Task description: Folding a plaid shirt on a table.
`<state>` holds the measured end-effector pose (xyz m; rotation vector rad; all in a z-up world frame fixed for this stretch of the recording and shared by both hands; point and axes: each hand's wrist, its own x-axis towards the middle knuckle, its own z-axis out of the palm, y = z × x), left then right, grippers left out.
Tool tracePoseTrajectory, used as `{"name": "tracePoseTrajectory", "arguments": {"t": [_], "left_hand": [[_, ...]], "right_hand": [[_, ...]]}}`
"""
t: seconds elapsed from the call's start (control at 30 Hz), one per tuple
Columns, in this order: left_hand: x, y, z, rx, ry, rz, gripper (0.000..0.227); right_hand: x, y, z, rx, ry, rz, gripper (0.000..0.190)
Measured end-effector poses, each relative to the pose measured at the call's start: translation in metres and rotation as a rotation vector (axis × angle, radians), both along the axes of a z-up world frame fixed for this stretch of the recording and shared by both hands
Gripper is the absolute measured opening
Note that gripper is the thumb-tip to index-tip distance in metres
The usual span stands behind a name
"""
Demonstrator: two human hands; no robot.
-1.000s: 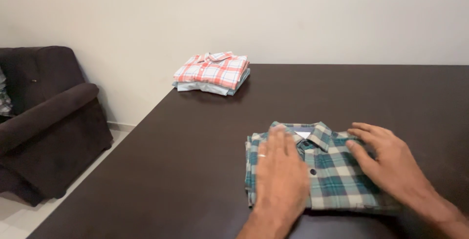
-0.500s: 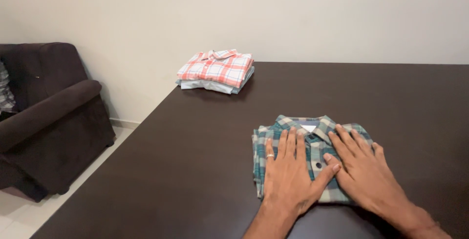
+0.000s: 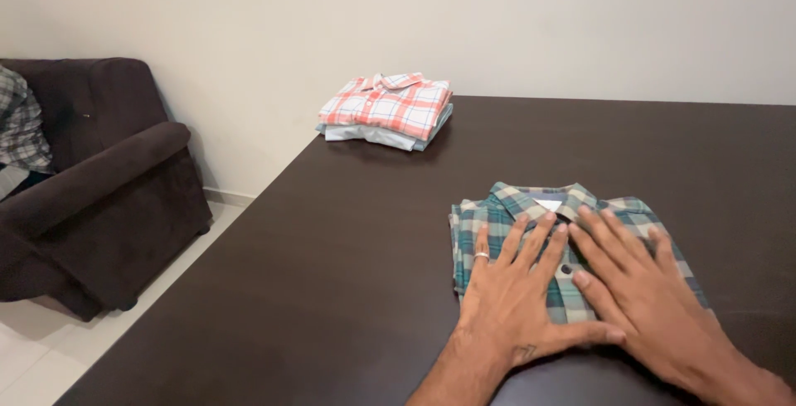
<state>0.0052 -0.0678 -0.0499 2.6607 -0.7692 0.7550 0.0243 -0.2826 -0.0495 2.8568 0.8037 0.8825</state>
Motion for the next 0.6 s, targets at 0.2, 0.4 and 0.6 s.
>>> {"name": "tracePoseTrajectory", "arguments": {"t": [0.2, 0.4, 0.6], "left_hand": [[0.002, 0.014, -0.007, 0.091, -0.056, -0.001, 0.138], [-0.023, 0.046, 0.020, 0.054, -0.003, -0.130, 0.095], [-0.042, 0.061, 0.058, -0.036, 0.113, -0.300, 0.057]], "right_hand": [[-0.015, 0.008, 0.009, -0.139, 0.019, 0.039, 0.082], [-0.011, -0.008, -0.005, -0.094, -0.007, 0.109, 0.089], [-0.029, -0.007, 0.004, 0.017, -0.050, 0.301, 0.079]]}}
